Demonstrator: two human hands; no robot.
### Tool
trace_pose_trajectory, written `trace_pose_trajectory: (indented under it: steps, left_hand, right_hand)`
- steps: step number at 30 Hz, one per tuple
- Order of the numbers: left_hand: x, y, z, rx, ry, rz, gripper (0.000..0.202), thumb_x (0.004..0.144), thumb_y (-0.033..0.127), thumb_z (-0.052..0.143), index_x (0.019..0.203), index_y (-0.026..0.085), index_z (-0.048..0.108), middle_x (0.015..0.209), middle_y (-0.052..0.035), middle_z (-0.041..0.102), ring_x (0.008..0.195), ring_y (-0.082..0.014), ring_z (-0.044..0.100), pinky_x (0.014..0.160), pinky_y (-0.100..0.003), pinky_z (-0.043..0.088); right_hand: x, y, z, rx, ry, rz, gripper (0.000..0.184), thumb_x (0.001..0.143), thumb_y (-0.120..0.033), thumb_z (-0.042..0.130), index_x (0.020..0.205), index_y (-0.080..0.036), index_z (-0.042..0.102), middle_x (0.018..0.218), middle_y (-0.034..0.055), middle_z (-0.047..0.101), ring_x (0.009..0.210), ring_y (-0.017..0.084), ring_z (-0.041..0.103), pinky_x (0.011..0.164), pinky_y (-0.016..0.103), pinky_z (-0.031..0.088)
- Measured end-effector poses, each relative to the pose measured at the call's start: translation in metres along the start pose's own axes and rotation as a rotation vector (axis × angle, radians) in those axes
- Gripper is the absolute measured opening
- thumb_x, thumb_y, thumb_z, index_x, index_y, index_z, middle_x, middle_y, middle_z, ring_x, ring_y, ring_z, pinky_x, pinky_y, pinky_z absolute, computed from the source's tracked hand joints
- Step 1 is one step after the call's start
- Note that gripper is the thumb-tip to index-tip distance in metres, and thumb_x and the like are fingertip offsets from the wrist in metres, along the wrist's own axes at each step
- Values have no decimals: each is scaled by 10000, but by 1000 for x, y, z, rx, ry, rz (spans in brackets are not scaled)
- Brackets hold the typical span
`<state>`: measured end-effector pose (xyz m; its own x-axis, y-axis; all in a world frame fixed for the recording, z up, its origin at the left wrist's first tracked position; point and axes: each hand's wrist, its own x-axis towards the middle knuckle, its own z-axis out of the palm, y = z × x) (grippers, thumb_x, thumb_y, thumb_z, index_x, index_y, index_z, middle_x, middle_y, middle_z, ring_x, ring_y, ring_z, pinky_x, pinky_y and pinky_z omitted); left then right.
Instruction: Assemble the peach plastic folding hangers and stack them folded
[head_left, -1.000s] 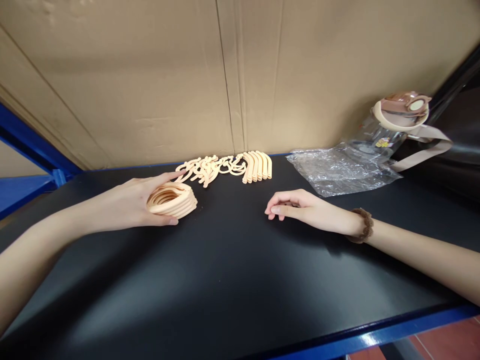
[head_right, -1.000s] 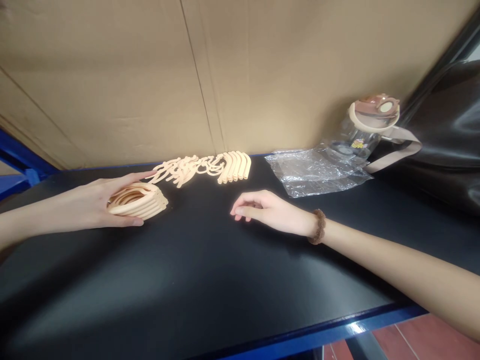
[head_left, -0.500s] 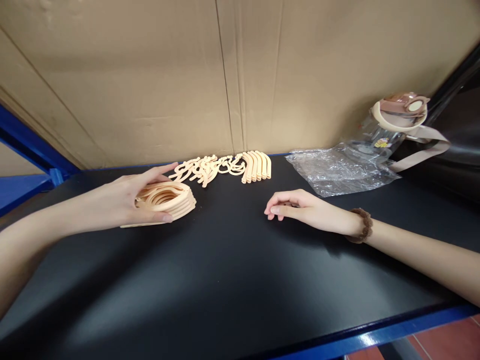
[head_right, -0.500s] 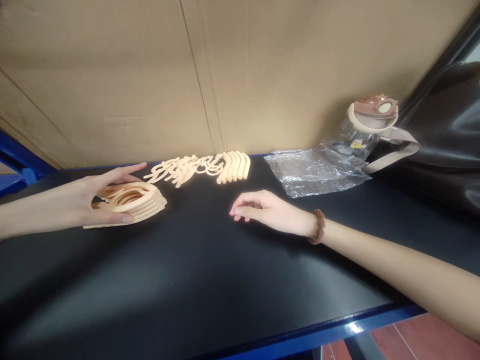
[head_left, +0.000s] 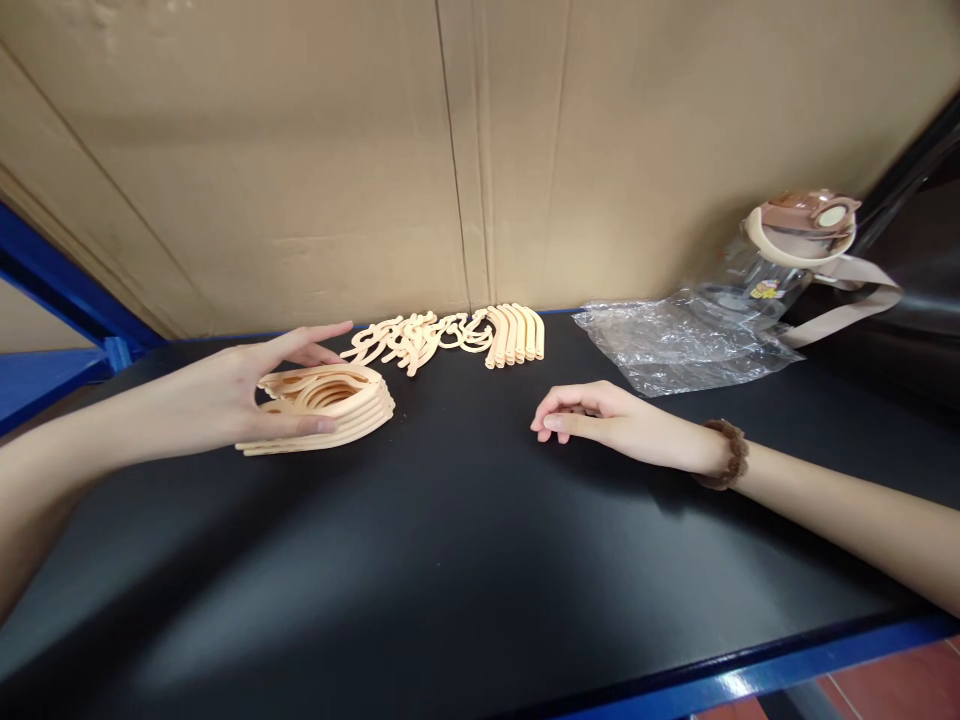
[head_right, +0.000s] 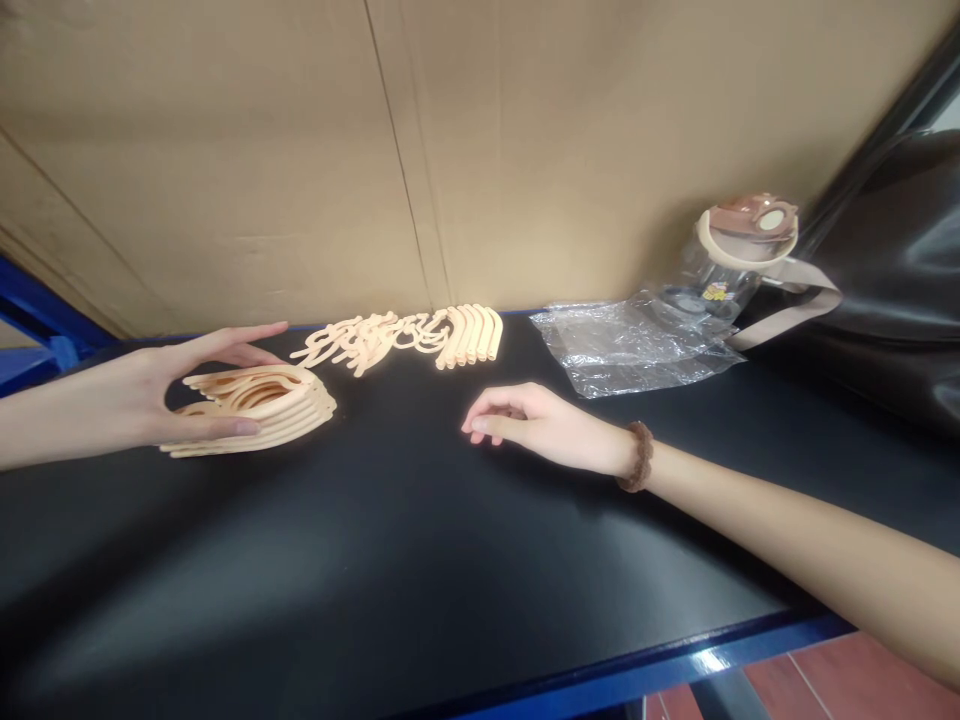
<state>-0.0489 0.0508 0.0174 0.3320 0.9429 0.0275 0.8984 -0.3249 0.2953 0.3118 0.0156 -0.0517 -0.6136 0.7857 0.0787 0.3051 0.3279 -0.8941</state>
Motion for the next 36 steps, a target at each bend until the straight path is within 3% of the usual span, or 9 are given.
trace_pose_trajectory:
  steps: [8, 12, 17, 21, 25, 28, 30, 34, 36]
  left_hand:
    - [2, -6, 2, 10, 57, 65, 997, 546, 716, 637, 1391, 240, 404, 1108, -72, 672, 862, -209, 655, 700, -262, 521]
    - [1, -4, 2, 10, 44, 34, 986, 548, 703, 640, 1397, 272, 387, 1140, -55, 661, 891, -208, 652, 721, -268, 524]
    - [1, -8, 3, 4, 25, 56, 1017, 568, 718, 625, 1420, 232, 354, 1174, -89, 645, 890, -212, 653, 703, -266, 530]
    - [0, -6, 5, 42, 83, 146, 953, 621, 736, 586, 1404, 231, 383, 1288, -101, 577, 1012, -238, 625, 821, -316, 516]
    - [-8, 23, 17, 144, 244, 284, 724, 783, 700, 446, 1354, 253, 451, 1297, -63, 563, 1135, -266, 561, 965, -396, 448]
    - [-15, 54, 40, 339, 349, 457, 545, 893, 545, 389, 1306, 213, 516, 1283, -68, 579, 1230, -280, 493, 1114, -482, 277]
    - [-17, 70, 58, 506, 438, 502, 471, 909, 424, 381, 1252, 172, 584, 1234, -117, 612, 1249, -319, 478, 1135, -530, 220]
    - [-8, 90, 85, 704, 407, 487, 408, 877, 212, 389, 1172, 111, 654, 1135, -174, 656, 1237, -352, 483, 1107, -558, 273]
    - [1, 95, 91, 730, 406, 452, 405, 868, 191, 396, 1127, 43, 670, 1088, -212, 664, 1198, -367, 511, 1095, -535, 305]
  right_hand:
    - [1, 0, 0, -6, -5, 17, 271, 912, -413, 509, 948, -175, 634, 908, 42, 654, 795, 147, 590, 763, 302, 477]
    - [0, 0, 0, 5, -7, 4, 259, 916, -401, 510, 951, -176, 634, 912, 35, 656, 803, 137, 590, 762, 286, 471]
    - [-1, -2, 0, -2, -7, 6, 260, 918, -403, 509, 952, -178, 634, 914, 33, 657, 794, 135, 590, 755, 283, 467]
    - [0, -4, 0, -16, -6, 13, 260, 920, -403, 503, 944, -178, 632, 911, 32, 658, 793, 135, 589, 756, 284, 465]
    - [1, -4, 0, -13, -4, 22, 272, 914, -415, 507, 950, -176, 631, 917, 42, 653, 795, 145, 589, 758, 296, 472]
    - [1, -2, 1, -3, -8, 11, 267, 912, -414, 511, 949, -179, 632, 906, 36, 653, 796, 142, 588, 756, 289, 472]
    - [1, -2, 1, -1, -5, 10, 263, 911, -411, 513, 943, -180, 633, 900, 34, 653, 795, 141, 588, 754, 286, 471]
    - [1, -3, 1, -7, -1, 21, 263, 910, -412, 515, 946, -180, 635, 898, 32, 655, 787, 139, 589, 755, 288, 470]
    - [1, -3, 1, -11, -3, 19, 266, 909, -414, 516, 952, -181, 636, 897, 30, 654, 786, 138, 588, 756, 287, 469]
